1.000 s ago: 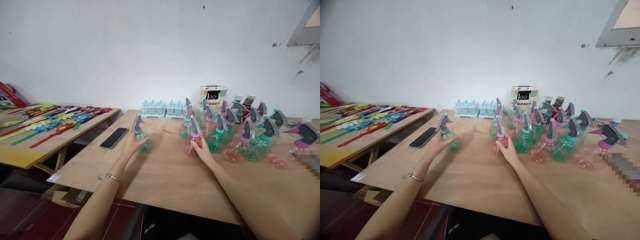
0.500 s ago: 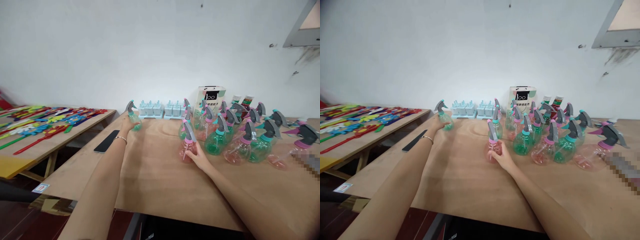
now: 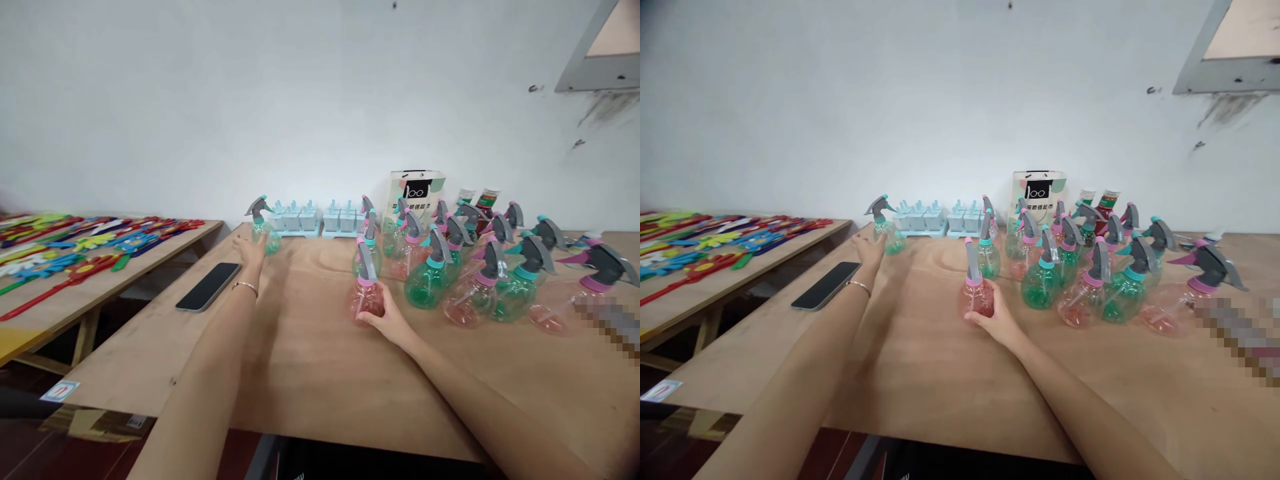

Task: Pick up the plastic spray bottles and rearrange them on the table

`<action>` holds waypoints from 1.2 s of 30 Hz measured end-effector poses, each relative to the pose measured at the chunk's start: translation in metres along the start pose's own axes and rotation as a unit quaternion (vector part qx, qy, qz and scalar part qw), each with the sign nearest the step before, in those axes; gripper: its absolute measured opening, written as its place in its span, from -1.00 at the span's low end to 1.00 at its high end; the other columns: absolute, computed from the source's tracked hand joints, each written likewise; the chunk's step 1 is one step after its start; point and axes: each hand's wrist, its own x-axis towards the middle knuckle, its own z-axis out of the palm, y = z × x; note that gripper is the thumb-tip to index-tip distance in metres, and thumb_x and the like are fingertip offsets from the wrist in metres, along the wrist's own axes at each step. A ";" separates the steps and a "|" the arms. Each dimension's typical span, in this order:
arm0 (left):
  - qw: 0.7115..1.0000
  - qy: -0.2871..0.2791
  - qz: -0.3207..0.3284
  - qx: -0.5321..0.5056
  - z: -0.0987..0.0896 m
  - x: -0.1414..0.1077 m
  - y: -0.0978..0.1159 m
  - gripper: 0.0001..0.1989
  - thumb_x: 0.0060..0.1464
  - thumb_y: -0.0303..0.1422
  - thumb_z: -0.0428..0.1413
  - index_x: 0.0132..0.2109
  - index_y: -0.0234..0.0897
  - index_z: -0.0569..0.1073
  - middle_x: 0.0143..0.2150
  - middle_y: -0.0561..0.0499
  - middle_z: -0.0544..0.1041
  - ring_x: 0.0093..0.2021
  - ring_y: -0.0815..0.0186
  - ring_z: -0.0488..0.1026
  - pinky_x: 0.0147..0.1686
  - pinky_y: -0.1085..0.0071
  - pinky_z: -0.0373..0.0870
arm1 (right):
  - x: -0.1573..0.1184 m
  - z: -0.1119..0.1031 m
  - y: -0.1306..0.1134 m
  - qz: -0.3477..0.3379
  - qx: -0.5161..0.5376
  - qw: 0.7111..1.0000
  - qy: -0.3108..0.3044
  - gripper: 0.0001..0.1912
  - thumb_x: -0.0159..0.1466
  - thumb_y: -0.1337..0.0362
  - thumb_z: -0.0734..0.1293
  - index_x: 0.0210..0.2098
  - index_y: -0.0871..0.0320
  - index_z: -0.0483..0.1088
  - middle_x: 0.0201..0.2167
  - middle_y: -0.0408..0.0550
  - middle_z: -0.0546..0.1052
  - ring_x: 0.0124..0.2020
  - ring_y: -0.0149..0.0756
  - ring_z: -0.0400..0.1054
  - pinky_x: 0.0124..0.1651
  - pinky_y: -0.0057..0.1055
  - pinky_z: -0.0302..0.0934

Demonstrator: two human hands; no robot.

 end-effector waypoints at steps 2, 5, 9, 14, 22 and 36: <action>0.999 0.020 -0.007 -0.046 0.001 -0.030 0.003 -0.47 0.33 -0.15 -0.12 0.28 -0.43 0.06 0.32 -0.48 0.17 0.30 0.01 0.26 0.24 -0.01 0.22 | -0.001 0.003 0.002 0.004 -0.004 1.000 -0.010 0.01 0.01 -0.05 0.54 0.31 0.03 0.06 0.36 0.15 0.24 0.39 0.03 0.13 0.43 0.04 0.00; 0.990 -0.043 0.055 -0.123 -0.002 -0.082 0.018 -0.55 0.32 -0.06 -0.13 0.19 -0.25 0.23 0.20 -0.23 0.39 0.13 0.17 0.44 0.14 0.18 0.36 | -0.001 0.009 0.006 0.007 -0.011 1.000 -0.011 0.07 0.01 -0.06 0.54 0.36 0.04 0.01 0.39 0.17 0.18 0.43 0.06 0.06 0.45 0.10 -0.08; 0.865 -0.265 0.285 -0.316 -0.014 -0.146 0.059 -0.11 -0.10 0.07 0.29 0.30 -0.16 0.18 0.37 -0.23 0.24 0.37 -0.02 0.20 0.31 0.08 0.15 | -0.002 0.012 0.005 -0.028 -0.033 0.998 -0.042 0.09 0.04 -0.08 0.53 0.41 0.04 -0.01 0.43 0.16 0.13 0.46 0.05 0.00 0.46 0.10 -0.12; 0.857 -0.273 0.230 -0.371 -0.023 -0.188 0.095 -0.13 -0.12 -0.17 0.37 0.30 -0.11 0.19 0.19 -0.20 0.42 0.22 0.07 0.36 0.21 0.11 0.27 | -0.005 0.003 -0.002 -0.081 -0.057 0.986 -0.135 -0.05 0.08 -0.12 0.50 0.36 -0.03 0.15 0.38 0.09 0.26 0.40 0.08 0.12 0.41 0.12 0.01; 0.838 -0.326 0.157 -0.410 -0.031 -0.184 0.087 -0.63 -0.05 -0.29 0.26 -0.04 -0.15 0.47 0.08 -0.09 0.52 0.20 0.11 0.43 0.25 0.13 0.27 | 0.069 -0.001 0.002 -0.112 -0.133 0.957 0.232 -0.07 0.14 -0.16 0.40 0.30 0.16 0.03 0.31 0.28 0.18 0.39 0.08 0.04 0.43 0.10 -0.12; 0.733 -0.432 -0.028 -0.525 -0.034 -0.169 0.093 -0.70 -0.16 -0.23 0.29 -0.23 -0.24 0.56 -0.19 -0.10 0.66 -0.03 0.05 0.60 -0.01 0.16 0.50 | 0.061 0.013 0.029 -0.042 -0.058 0.977 0.199 -0.06 -0.01 -0.18 0.49 0.18 0.14 0.10 0.21 0.26 0.33 0.27 0.05 0.24 0.33 0.05 0.11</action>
